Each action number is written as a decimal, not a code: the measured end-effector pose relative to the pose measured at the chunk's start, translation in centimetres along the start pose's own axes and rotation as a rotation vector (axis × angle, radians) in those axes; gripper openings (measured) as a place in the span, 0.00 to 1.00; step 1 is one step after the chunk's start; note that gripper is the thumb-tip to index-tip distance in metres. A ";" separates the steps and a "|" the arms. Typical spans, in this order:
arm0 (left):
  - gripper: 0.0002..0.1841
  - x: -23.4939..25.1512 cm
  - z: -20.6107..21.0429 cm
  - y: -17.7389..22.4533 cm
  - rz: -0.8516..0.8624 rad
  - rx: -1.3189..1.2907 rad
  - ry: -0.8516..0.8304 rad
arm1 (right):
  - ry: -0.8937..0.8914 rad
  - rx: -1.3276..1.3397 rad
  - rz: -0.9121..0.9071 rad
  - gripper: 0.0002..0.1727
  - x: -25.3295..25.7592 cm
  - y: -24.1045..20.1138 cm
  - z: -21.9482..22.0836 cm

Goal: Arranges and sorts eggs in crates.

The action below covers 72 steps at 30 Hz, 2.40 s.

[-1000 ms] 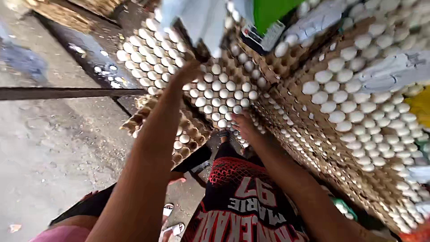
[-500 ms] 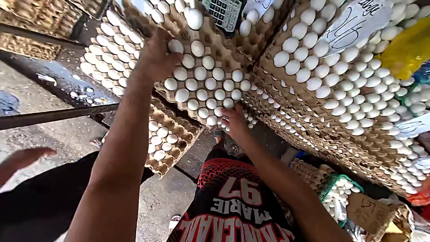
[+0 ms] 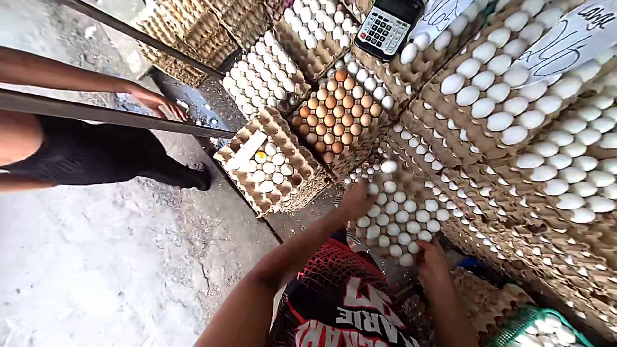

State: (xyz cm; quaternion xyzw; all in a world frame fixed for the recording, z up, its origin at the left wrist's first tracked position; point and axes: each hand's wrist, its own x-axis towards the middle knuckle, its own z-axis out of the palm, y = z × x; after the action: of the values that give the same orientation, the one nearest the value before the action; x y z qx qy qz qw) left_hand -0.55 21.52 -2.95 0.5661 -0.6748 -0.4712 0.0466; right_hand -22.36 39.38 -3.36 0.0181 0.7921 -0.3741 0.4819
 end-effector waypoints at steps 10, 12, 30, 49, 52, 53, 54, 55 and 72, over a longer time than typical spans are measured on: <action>0.47 -2.4 11.3 -9.7 -0.367 -0.388 -0.251 | -0.030 -0.442 -0.178 0.30 7.3 3.7 -3.3; 0.45 -2.3 12.5 -10.9 -0.472 -0.533 -0.246 | -0.052 -0.623 -0.177 0.29 10.4 3.5 -1.9; 0.32 18.7 24.5 -22.5 -0.833 -1.056 0.046 | -0.333 -1.247 -0.310 0.48 40.2 -2.7 19.9; 0.18 -10.4 -0.2 -14.8 -0.206 -0.500 0.059 | -0.742 -1.254 -0.142 0.23 10.7 8.3 1.8; 0.17 -13.1 -8.2 -13.7 -0.128 -0.377 0.421 | -0.700 -1.369 -0.075 0.23 11.3 9.7 -2.2; 0.17 -13.1 -10.7 -14.3 -0.149 -0.305 0.526 | -0.663 -1.399 -0.061 0.24 11.8 9.7 -3.0; 0.17 -12.6 -13.0 -15.2 -0.172 -0.225 0.619 | -0.614 -1.401 -0.058 0.24 12.4 9.4 -3.5; 0.18 -11.8 -15.3 -16.3 -0.198 -0.134 0.693 | -0.566 -1.386 -0.070 0.25 13.2 9.0 -3.7; 0.22 -2.5 -32.5 -26.5 -0.168 -0.071 0.585 | -0.631 -0.595 -0.229 0.22 -6.3 1.2 25.2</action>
State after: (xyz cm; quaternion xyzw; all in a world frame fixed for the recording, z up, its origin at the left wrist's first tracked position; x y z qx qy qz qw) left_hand 38.83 6.87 -2.07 0.7298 -0.5666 -0.3134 0.2194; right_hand 0.42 26.92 -5.55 -0.3241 0.6765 -0.1683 0.6395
